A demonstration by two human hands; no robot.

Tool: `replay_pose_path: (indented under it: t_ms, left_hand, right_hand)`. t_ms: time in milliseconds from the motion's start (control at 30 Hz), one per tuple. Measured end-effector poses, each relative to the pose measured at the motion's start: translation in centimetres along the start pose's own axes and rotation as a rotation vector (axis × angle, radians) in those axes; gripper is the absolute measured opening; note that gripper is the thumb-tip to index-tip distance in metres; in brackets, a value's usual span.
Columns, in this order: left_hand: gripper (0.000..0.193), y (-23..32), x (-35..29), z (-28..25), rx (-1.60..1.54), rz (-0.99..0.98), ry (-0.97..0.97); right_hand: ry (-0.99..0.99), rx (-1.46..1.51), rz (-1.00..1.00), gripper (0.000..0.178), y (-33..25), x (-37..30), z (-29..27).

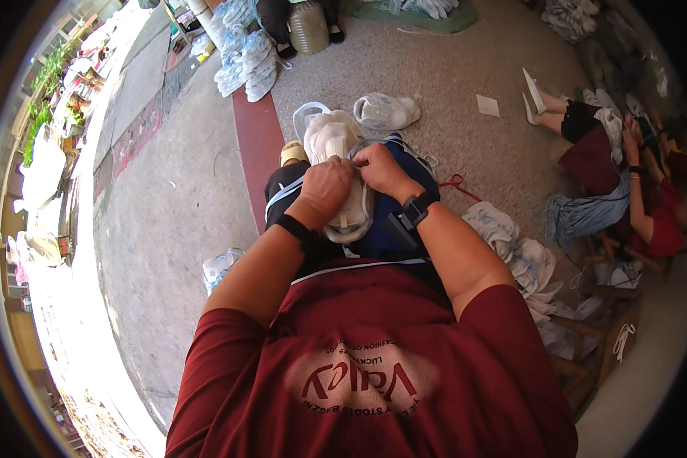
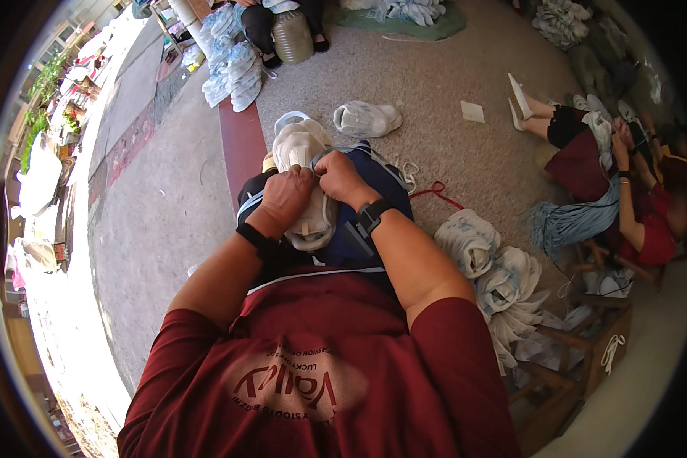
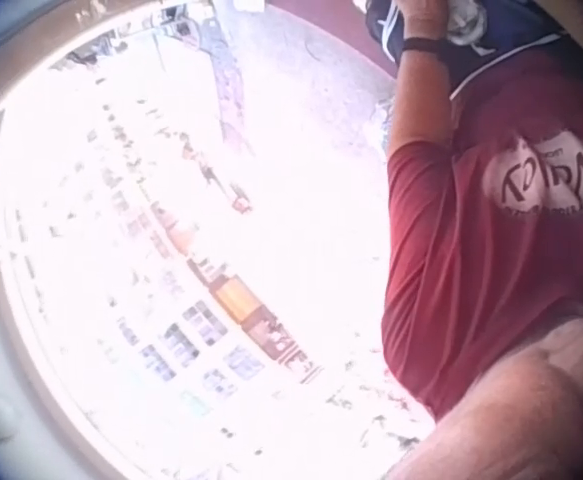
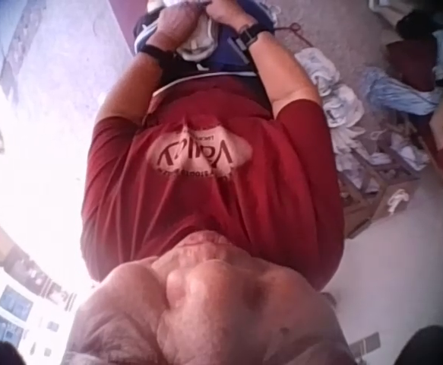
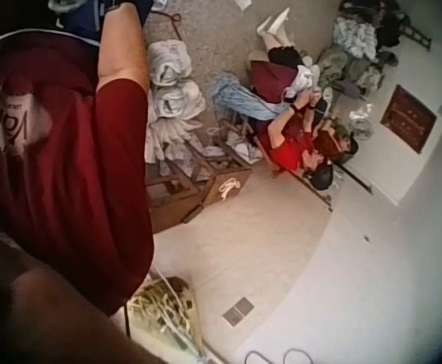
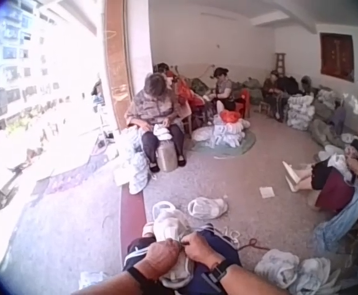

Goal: Insert and thread white laces into the eyelets of a white sneaker.

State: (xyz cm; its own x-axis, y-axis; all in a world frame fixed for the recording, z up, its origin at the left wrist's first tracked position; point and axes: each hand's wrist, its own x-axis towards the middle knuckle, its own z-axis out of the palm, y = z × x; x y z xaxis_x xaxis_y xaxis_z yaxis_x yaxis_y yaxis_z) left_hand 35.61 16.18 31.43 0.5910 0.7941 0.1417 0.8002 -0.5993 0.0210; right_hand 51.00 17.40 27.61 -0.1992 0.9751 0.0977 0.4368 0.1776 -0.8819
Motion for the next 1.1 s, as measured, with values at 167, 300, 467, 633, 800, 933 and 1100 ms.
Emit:
replay_pose_path:
  t_ms: [167,300,467,633,800,933,1100]
  left_hand:
    - [0.013,0.2,0.1,-0.6,-0.026,0.048,-0.028]
    - [0.015,0.9,-0.7,-1.1,-0.036,0.044,-0.049]
    - [0.015,2.4,-7.4,-5.5,-0.617,0.243,-0.091]
    - [0.016,-0.4,-7.1,-5.7,-1.171,-0.100,-0.052]
    - [0.024,-1.7,-7.5,-3.5,-1.505,-0.222,0.074]
    - [0.026,-1.5,-7.9,-4.3,-1.062,-0.165,-0.007]
    - [0.023,-1.1,-8.4,-5.3,-0.982,0.013,0.115]
  right_hand:
    - [-0.050,0.050,0.070,0.011,0.1,0.2,-0.1]
    - [0.117,0.061,0.053,0.009,-0.6,-0.3,0.4]
    - [0.246,-0.383,-0.277,0.019,-3.1,-2.5,0.0]
    - [-0.023,-0.320,-0.684,0.013,-5.3,-4.7,-0.8]
    - [-0.237,0.498,-0.228,0.013,-10.2,-9.5,-1.5]
    - [-0.170,0.356,-0.022,0.027,-12.5,-8.1,-1.4]
    - [-0.400,0.550,0.372,0.026,-13.0,-7.0,0.0]
